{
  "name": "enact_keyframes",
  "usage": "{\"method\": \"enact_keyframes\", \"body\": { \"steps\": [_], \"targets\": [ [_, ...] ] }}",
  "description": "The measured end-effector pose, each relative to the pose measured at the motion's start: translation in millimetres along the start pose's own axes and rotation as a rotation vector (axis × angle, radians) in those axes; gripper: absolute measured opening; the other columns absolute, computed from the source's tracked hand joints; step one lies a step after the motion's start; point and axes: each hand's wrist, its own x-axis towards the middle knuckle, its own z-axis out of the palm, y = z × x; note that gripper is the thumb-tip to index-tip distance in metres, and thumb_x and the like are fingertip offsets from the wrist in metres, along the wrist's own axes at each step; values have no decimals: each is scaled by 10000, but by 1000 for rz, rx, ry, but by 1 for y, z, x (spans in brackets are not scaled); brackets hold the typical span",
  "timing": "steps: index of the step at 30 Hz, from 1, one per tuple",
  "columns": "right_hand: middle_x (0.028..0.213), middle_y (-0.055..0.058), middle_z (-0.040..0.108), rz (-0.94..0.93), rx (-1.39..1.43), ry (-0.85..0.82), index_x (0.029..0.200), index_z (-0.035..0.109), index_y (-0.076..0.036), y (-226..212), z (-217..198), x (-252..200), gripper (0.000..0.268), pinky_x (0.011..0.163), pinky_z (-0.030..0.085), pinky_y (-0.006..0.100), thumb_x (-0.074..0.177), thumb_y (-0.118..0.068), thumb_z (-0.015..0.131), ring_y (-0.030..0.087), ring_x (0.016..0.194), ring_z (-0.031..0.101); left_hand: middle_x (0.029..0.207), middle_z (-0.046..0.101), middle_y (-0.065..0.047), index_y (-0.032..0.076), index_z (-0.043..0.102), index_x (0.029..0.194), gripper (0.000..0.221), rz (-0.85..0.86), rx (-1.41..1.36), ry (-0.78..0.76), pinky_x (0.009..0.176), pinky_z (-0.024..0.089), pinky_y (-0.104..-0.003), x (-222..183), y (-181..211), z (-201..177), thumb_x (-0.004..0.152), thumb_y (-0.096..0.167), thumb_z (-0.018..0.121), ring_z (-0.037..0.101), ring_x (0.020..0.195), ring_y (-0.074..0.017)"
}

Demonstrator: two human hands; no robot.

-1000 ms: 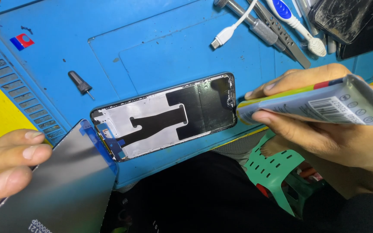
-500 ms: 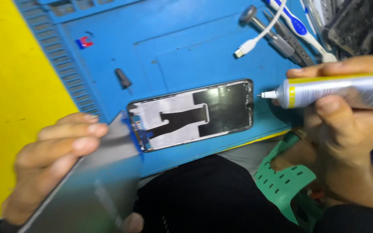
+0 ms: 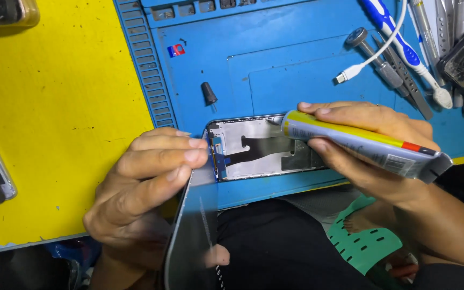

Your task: Applying adhesive to a mobile phone frame and pressing the replacement screen into place to complete a repair.

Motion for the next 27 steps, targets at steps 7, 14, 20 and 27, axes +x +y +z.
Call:
{"method": "enact_keyframes", "body": {
  "steps": [7, 14, 20, 27],
  "targets": [
    [1105, 227, 735, -27, -58, -25, 1108, 651, 97, -4, 3, 5, 274, 963, 681, 346, 880, 63, 799, 365, 1123, 787, 1291, 678, -127, 75, 566, 1330, 774, 32, -26, -39, 1153, 622, -426, 2, -1, -4, 762, 428, 956, 749, 1241, -286],
    [1057, 274, 722, -180, -89, -9, 1085, 635, 153, 3, 4, 4, 297, 911, 698, 365, 858, 87, 816, 406, 1060, 791, 1276, 685, -145, 66, 573, 1297, 737, 8, -6, -34, 1167, 618, -448, 2, 1, -2, 762, 423, 934, 752, 1231, -292],
    [1051, 196, 757, -198, -242, -12, 1087, 668, 103, -1, 2, 0, 257, 803, 661, 285, 907, 26, 835, 340, 1043, 803, 1230, 697, -161, 53, 578, 1258, 697, 9, 13, -14, 1140, 630, -455, 3, 2, 1, 768, 439, 888, 758, 1199, -319],
    [1074, 216, 749, -139, -195, -23, 1088, 655, 94, -2, -6, -5, 282, 869, 663, 299, 887, 52, 848, 346, 1080, 796, 1276, 684, -146, 73, 563, 1300, 757, 31, 25, -53, 1167, 623, -452, 0, -3, -1, 761, 469, 917, 738, 1245, -294]
  ]
}}
